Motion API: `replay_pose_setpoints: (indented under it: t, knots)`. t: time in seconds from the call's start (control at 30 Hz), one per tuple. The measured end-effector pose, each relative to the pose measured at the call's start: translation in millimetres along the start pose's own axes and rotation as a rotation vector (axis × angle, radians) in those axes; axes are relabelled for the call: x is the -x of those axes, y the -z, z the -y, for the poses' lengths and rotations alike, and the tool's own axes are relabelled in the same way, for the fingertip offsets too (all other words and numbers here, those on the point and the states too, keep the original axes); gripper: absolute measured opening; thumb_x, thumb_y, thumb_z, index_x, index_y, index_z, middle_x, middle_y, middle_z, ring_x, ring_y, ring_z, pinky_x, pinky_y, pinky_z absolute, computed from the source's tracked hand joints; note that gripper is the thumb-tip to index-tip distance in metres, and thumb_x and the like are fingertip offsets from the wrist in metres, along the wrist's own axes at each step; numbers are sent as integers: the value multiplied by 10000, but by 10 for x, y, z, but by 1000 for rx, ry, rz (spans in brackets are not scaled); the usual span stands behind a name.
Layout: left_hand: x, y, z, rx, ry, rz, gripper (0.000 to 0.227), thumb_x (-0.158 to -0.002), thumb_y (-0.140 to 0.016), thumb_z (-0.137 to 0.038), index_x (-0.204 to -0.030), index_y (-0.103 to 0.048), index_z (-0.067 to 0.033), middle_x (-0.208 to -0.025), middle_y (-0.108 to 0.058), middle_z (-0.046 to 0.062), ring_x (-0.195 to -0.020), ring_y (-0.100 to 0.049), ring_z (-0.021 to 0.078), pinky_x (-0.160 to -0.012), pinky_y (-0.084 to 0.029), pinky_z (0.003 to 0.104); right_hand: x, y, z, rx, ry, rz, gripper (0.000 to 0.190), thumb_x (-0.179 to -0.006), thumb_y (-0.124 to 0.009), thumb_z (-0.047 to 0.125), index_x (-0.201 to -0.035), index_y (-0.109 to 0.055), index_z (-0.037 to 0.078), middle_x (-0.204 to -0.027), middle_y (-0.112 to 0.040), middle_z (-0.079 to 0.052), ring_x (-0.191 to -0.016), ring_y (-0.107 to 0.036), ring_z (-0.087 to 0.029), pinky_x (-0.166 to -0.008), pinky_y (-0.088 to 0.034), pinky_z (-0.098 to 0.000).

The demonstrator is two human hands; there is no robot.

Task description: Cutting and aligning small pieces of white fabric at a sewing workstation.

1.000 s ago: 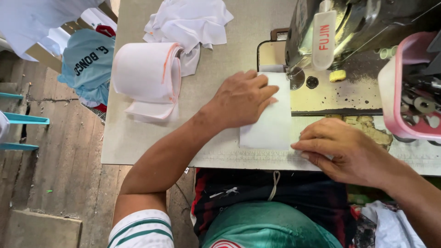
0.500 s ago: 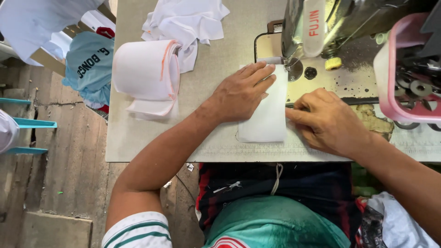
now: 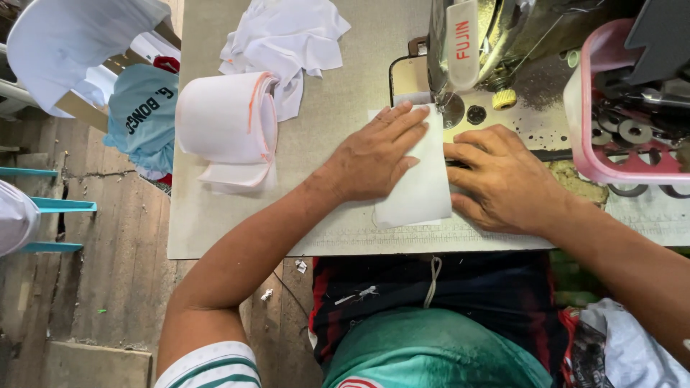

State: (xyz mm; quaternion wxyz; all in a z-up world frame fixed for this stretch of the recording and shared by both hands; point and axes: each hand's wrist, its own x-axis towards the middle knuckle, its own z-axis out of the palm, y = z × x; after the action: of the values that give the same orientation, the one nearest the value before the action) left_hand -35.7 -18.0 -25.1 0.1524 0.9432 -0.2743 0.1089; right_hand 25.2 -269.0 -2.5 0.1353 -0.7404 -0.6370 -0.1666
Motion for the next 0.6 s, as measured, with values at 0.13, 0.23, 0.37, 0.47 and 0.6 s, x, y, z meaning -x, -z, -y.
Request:
replay_pose_setpoints:
  t: [0.13,0.23,0.37,0.47,0.6]
  knots:
    - [42,-45,-14,-109,-34,-6,512,-1050,-468,-357,-1451,-509,-41,-1553,-440,129,-1466,-367,411,-1173,-377,536,55,-17,-75,-24,12,61,406,-827,-666,386,-1163,-681,157,-1297,-638,-64,-1205,-561,-329,-1050,-417,-511]
    - [24,-48,-29,-108,-38,-32,503,-1026,-515,-343,-1426,-533,-38,-1527,-471,132,-1434,-401,418,-1164,-382,532,94,-47,-134,-6,15,76,488,-824,-659,424,-1232,-658,155,-1314,-644,-54,-1205,-567,-320,-1065,-416,-497]
    - [-9,-35,-91,-128,-35,-59,498,-960,-626,-300,-1370,-569,-23,-1477,-508,150,-1375,-451,432,-1159,-387,517,139,-56,-156,17,-19,121,604,-805,-648,474,-1302,-631,131,-1350,-636,-50,-1252,-552,-306,-1078,-433,-501]
    - [-2,-31,-112,-128,-45,-81,470,-977,-592,-289,-1355,-573,-11,-1461,-517,171,-1368,-456,444,-1167,-391,519,127,-35,-178,-68,-29,102,600,-801,-664,479,-1277,-638,115,-1423,-561,-118,-1304,-507,-358,-1081,-430,-520]
    - [5,-61,-104,-154,-35,-92,490,-960,-628,-303,-1378,-561,-55,-1459,-529,142,-1354,-481,436,-1124,-441,535,91,-13,-175,-87,24,42,542,-777,-726,419,-1161,-689,38,-1498,-530,-152,-1350,-476,-389,-1160,-387,-493]
